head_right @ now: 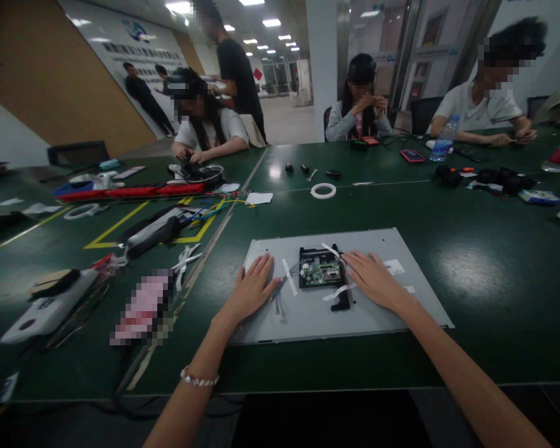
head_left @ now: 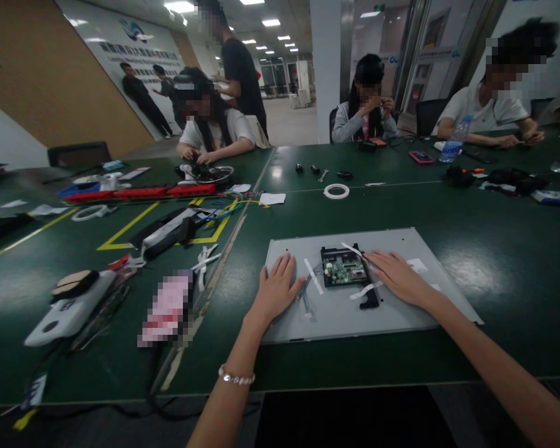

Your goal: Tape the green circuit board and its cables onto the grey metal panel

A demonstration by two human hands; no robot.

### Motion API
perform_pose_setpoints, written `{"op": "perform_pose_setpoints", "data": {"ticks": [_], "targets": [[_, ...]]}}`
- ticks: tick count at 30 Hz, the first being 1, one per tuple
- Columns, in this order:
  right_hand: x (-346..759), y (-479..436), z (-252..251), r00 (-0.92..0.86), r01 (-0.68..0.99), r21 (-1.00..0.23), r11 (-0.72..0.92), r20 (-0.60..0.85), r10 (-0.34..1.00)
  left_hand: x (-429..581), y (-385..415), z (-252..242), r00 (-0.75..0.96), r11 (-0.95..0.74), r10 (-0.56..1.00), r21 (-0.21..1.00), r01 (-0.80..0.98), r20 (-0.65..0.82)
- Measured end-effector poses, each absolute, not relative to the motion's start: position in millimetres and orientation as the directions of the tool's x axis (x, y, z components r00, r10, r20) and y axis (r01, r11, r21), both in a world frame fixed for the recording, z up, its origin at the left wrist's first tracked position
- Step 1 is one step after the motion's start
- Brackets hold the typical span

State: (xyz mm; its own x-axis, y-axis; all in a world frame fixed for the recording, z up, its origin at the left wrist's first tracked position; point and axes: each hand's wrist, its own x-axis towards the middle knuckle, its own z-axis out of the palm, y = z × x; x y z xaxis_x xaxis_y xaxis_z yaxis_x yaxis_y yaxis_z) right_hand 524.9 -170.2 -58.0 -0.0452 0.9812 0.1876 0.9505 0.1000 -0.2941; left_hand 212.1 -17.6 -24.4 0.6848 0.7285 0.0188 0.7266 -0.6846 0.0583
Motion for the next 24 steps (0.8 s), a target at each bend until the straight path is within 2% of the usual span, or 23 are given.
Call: {"op": "perform_pose_setpoints", "data": {"ticks": [4,10,15,20,24], "targets": [[539.5,-174.2,-60.5,0.016,0.938,-0.344,0.055,0.199,0.980,211.9,-17.2,-24.1,0.686,-0.685,0.727,0.076,0.724,0.018],[550.4,-182.2,-61.0,-0.006,0.971,-0.237,0.039,0.141,0.990,211.3,-17.1,-24.4,0.687,-0.687,0.725,0.117,0.717,0.047],[554.3,-190.6,-66.4,0.041,0.979,-0.205,-0.012,0.135,0.990,213.5,-17.4,-17.4,0.648,-0.658,0.752,0.170,0.733,0.119],[578.4,-218.5,-76.3,0.137,0.981,-0.156,-0.117,0.120,0.983,215.5,-17.6,-10.6,0.613,-0.644,0.765,0.191,0.741,0.197],[606.8,-253.6,-87.0,0.274,0.957,-0.126,-0.261,0.099,0.957,214.8,-16.4,-9.9,0.591,-0.627,0.778,0.204,0.752,0.213]]}}
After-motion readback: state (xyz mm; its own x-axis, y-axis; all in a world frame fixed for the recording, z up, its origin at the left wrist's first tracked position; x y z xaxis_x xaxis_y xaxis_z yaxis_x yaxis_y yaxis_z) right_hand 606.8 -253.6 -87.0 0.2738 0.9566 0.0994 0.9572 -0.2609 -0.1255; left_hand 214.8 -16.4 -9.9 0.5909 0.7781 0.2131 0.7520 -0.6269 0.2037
